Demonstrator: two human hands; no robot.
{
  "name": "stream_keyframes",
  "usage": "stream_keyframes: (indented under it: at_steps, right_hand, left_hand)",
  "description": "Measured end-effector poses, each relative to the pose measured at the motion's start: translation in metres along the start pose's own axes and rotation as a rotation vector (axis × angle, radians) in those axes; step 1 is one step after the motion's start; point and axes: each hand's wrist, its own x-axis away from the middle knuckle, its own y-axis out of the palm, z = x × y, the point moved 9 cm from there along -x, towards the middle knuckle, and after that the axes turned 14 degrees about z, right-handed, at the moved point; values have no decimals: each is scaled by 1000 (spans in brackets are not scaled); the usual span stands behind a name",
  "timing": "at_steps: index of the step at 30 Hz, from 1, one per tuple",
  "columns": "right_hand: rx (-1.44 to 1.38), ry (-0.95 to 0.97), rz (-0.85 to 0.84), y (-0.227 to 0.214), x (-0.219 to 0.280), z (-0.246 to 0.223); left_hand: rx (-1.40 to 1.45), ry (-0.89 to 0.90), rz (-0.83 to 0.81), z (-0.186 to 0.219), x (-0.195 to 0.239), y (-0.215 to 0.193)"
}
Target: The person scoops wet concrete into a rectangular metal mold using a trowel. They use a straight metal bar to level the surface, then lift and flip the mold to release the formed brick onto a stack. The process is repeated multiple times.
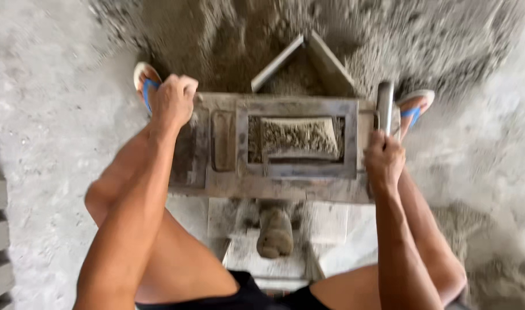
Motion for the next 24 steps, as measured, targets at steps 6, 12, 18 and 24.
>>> stream_keyframes:
  at_steps: [6, 12, 18, 24]
  right_hand:
    - [54, 88, -70, 3, 5, 17]
    - [114, -131, 108, -28, -2, -36]
    - [-68, -453, -42, 21, 39, -185]
    - [-202, -575, -452, 125, 170, -333]
  left_hand:
    - [-324, -259, -226, -35, -3, 27]
    - [-74, -159, 147, -2, -48, -4]
    - [-57, 171, 440, -11, -34, -103]
    - [-255, -121, 427, -174, 79, -166]
